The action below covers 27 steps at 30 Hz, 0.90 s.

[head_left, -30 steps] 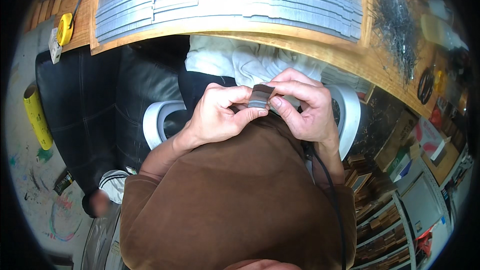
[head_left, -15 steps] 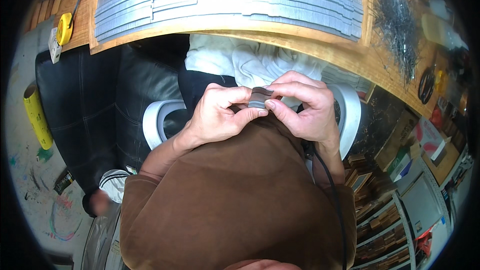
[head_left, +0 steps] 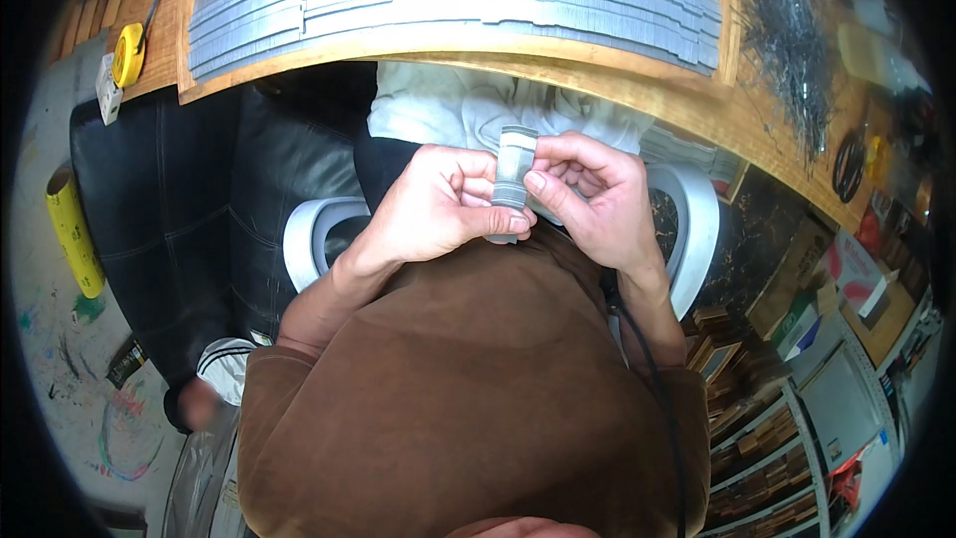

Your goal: The person assembles small metal components by hand, repeatedly joining and separating pieces. They wipe the components with a white cloth and continue handling them throughout the clip.

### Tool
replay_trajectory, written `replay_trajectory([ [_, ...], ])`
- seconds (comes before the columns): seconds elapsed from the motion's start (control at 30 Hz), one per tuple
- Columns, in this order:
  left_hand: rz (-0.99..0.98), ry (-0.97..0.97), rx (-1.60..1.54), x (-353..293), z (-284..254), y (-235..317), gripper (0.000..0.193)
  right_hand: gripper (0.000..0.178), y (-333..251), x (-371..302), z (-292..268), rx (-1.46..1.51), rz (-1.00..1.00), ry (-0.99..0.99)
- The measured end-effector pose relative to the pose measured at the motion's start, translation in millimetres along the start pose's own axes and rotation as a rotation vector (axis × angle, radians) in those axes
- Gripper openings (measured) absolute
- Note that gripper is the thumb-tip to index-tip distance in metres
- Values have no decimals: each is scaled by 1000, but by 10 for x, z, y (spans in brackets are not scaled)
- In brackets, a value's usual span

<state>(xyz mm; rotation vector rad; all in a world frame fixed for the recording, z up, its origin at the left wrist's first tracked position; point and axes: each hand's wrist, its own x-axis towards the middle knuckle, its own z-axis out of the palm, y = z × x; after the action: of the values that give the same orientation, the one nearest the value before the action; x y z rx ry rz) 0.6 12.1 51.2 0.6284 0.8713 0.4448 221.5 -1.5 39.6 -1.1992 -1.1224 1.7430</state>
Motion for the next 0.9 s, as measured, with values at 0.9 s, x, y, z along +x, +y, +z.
replay_trajectory([
  [0.9, 82, 186, -120, 115, -10, -248, 19, 41, 256, -176, 302, 288, 97, 155],
])
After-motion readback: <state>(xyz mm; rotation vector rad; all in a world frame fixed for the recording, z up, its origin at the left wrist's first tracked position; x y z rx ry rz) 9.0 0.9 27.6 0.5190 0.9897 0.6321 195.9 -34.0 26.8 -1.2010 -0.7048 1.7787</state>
